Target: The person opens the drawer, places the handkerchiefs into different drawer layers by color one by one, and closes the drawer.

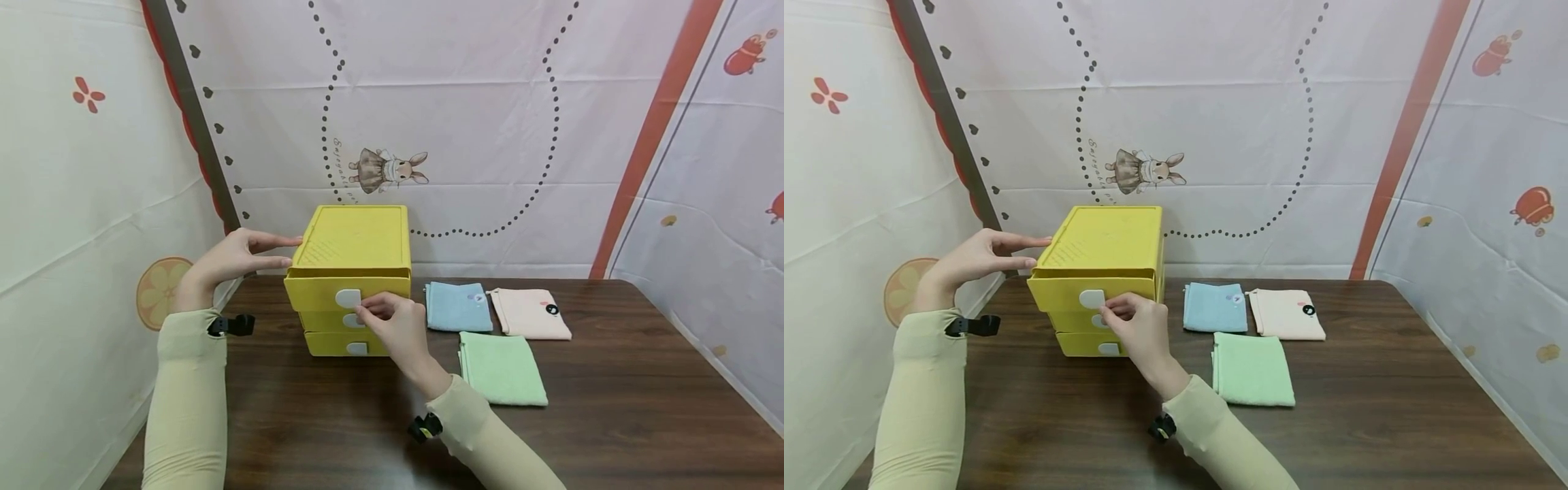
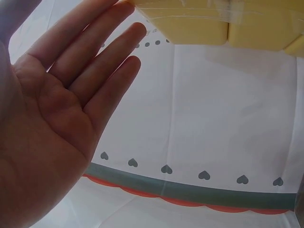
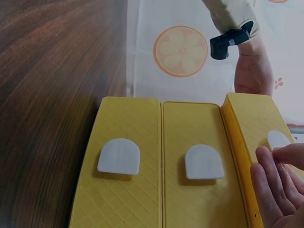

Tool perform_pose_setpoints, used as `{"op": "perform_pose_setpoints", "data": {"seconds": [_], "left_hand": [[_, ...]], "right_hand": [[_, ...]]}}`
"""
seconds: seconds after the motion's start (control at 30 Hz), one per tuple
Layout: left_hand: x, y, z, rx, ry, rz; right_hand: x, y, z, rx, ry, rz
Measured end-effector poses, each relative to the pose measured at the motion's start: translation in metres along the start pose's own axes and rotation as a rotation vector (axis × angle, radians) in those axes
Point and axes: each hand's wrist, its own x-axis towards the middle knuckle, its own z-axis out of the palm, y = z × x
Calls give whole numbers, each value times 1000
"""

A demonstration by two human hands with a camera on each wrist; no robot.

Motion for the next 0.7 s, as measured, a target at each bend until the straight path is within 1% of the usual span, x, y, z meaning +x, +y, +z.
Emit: {"op": "perform_pose_setpoints", "data": {"seconds": [0.33,0.7], "left_hand": [[0,2,0,0,-2,4],[0,0,-1,-12,-1,2]], "right_hand": [[-7,-3,-1,4,-10,-2],[-14,-10,-2,50,-48,44]]}}
